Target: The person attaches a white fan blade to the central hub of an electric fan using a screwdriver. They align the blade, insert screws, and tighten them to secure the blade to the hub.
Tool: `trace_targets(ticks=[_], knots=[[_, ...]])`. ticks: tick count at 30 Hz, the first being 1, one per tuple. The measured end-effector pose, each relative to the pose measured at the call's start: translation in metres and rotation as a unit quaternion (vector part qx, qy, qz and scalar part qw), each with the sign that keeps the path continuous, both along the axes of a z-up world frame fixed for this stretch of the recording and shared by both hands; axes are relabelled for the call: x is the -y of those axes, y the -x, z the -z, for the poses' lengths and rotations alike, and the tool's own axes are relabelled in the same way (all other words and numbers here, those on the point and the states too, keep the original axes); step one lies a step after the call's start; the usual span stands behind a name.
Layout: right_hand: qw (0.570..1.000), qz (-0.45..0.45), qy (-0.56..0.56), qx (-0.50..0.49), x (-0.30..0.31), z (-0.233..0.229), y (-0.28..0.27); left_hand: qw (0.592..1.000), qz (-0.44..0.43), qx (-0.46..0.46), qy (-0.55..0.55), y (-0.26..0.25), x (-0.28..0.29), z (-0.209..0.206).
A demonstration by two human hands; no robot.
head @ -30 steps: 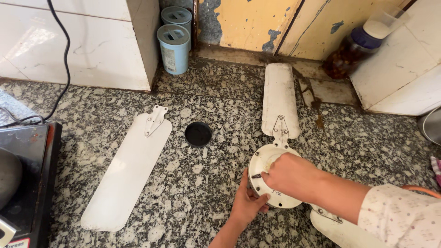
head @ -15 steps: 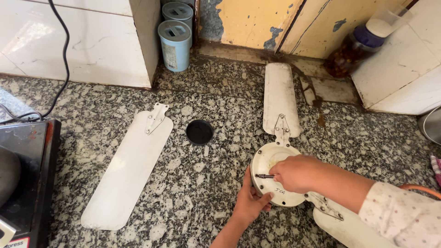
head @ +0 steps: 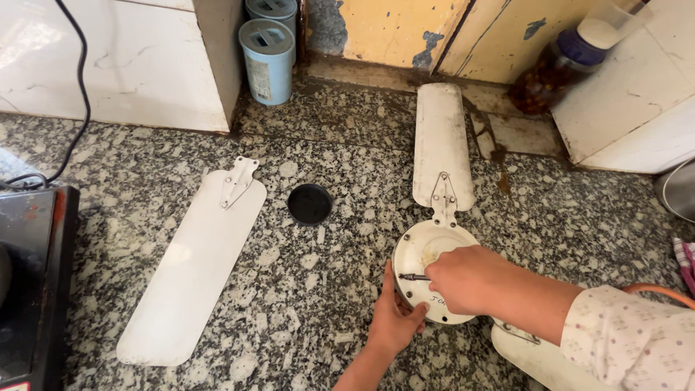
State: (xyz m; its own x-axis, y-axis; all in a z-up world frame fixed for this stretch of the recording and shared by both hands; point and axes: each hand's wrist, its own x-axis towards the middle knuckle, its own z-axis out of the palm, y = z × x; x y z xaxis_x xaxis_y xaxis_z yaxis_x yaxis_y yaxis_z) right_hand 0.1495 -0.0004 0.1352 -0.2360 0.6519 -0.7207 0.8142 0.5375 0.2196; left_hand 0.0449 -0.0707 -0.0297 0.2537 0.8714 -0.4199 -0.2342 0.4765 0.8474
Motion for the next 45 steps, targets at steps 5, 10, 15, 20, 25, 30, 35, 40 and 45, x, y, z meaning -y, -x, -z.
trace_targets(ticks=[5, 10, 15, 20, 25, 30, 35, 40, 45], knots=[[0.992, -0.123, -0.005, -0.016, -0.001, -0.013, -0.004, 1.0, 0.005, -0.002, -0.002, 0.004, 0.003, -0.016], [0.978, -0.207, -0.035, -0.011, 0.0, -0.009, -0.011, 1.0, 0.001, -0.002, 0.002, 0.002, 0.002, -0.014], [0.951, -0.304, -0.056, 0.006, -0.001, 0.001, -0.013, 1.0, -0.006, 0.01, -0.014, 0.002, 0.001, -0.004], [0.925, -0.356, -0.134, -0.016, 0.009, -0.007, -0.012, 1.0, 0.002, 0.003, -0.019, 0.001, 0.001, 0.006], [0.967, -0.203, -0.153, 0.016, 0.016, -0.015, 0.001, 0.999, -0.004, 0.024, -0.032, -0.001, -0.003, 0.007], [0.987, -0.068, -0.117, -0.083, 0.01, -0.02, 0.001, 0.999, -0.005, 0.022, -0.032, -0.001, -0.002, 0.007], [0.985, -0.069, -0.134, -0.089, 0.005, -0.022, 0.003, 1.0, 0.012, 0.012, -0.023, 0.002, -0.003, 0.003], [0.987, -0.035, -0.145, -0.062, 0.004, -0.018, 0.009, 1.0, 0.005, 0.022, -0.021, 0.001, -0.004, 0.004], [0.973, -0.073, -0.19, -0.111, 0.0, -0.016, 0.005, 0.999, 0.0, 0.025, -0.029, 0.0, -0.004, 0.007]])
